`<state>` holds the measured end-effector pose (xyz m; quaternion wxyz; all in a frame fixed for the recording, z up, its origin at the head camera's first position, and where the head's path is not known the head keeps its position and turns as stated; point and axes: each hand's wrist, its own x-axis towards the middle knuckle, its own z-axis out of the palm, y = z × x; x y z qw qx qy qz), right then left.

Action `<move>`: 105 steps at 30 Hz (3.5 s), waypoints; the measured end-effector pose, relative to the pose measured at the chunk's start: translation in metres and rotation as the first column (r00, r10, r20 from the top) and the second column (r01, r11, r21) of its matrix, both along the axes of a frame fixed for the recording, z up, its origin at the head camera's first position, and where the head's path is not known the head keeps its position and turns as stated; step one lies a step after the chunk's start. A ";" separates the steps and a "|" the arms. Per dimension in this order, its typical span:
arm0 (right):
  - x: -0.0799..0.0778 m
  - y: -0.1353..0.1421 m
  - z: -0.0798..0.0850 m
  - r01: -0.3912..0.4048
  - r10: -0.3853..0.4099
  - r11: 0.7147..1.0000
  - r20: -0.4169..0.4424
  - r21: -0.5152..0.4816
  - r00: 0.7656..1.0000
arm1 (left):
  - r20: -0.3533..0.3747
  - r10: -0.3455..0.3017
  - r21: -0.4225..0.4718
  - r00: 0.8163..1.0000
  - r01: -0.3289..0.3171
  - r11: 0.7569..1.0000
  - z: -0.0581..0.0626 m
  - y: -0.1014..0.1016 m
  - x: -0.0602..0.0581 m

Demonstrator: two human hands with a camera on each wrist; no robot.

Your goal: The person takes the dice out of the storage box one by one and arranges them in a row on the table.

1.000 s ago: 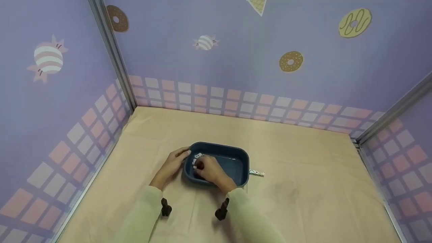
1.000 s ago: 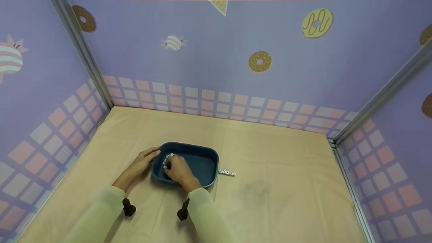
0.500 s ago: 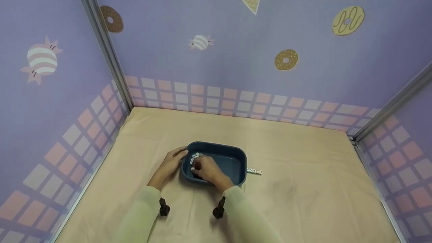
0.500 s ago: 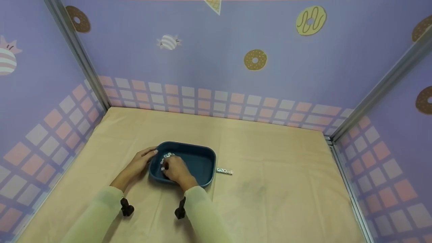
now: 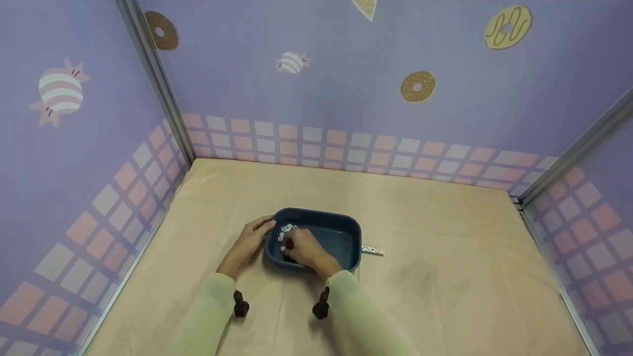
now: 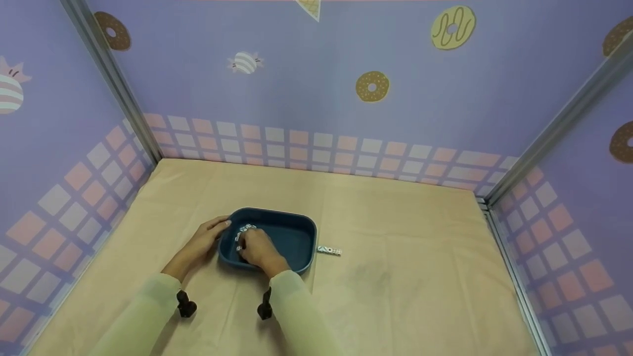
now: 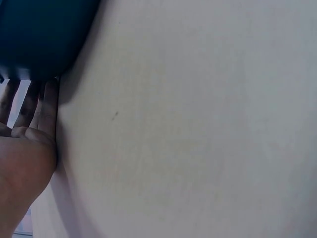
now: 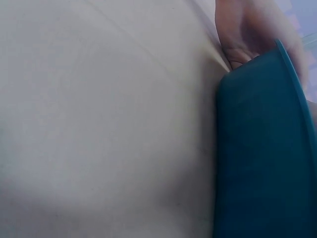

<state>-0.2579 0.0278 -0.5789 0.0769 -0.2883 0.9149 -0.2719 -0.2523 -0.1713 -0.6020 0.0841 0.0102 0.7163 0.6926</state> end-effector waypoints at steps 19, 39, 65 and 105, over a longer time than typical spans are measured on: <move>0.001 0.031 0.026 -0.032 0.034 0.999 0.104 -0.013 0.994 | -0.002 0.014 -0.016 1.000 -0.014 1.000 -0.002 0.010 -0.006; 0.011 0.218 0.059 0.155 -0.177 0.938 -0.044 -0.310 0.983 | 0.003 0.034 -0.053 0.999 -0.034 0.998 -0.001 0.002 -0.001; 0.017 0.268 -0.014 0.339 -0.325 0.932 0.118 -0.129 0.938 | 0.027 0.023 -0.008 0.999 -0.023 1.000 -0.002 0.001 -0.004; 0.027 0.264 -0.029 0.421 -0.375 0.870 0.211 -0.255 0.903 | 0.029 0.032 0.012 0.999 -0.033 0.999 -0.002 -0.003 -0.001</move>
